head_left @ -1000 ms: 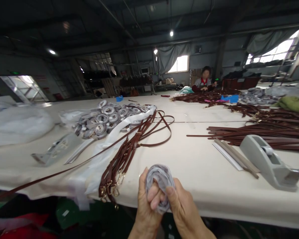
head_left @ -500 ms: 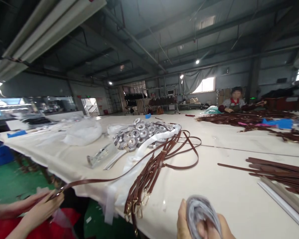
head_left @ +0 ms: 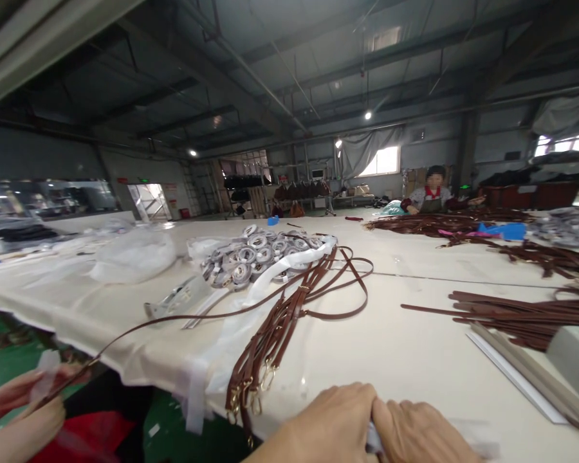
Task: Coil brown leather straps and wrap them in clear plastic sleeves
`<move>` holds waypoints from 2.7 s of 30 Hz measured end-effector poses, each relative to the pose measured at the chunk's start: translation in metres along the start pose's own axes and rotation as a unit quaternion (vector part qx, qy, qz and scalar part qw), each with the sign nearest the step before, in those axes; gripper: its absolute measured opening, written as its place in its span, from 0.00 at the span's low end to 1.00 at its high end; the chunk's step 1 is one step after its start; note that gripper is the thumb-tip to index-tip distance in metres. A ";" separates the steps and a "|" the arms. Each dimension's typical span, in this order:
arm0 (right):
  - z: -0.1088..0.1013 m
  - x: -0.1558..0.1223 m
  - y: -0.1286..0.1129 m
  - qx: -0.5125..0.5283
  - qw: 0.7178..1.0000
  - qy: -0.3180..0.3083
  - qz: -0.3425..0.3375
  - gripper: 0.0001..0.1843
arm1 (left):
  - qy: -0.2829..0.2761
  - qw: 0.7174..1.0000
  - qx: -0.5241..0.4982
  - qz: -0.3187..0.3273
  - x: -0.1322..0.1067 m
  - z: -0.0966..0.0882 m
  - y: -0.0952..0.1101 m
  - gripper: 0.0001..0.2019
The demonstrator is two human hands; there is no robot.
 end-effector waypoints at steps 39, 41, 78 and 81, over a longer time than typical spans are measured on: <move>0.053 -0.036 0.062 0.249 0.968 0.011 -0.010 0.19 | 0.121 0.954 0.120 0.249 0.075 0.075 -0.068 0.05; 0.044 -0.048 0.068 0.287 0.958 0.020 0.002 0.21 | 0.119 0.948 0.134 0.265 0.077 0.075 -0.066 0.03; 0.053 -0.038 0.062 0.195 0.980 -0.044 -0.018 0.09 | 0.144 0.968 -0.206 0.021 0.060 0.039 -0.087 0.13; 0.051 -0.038 0.062 0.198 0.979 -0.056 -0.016 0.09 | 0.160 0.953 -0.252 -0.054 0.067 0.033 -0.088 0.16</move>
Point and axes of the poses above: each hand's wrist, its own x-axis towards the middle knuckle, its own z-axis out of the palm, y = z × x, the point moved 4 cm from there along x, towards the middle knuckle
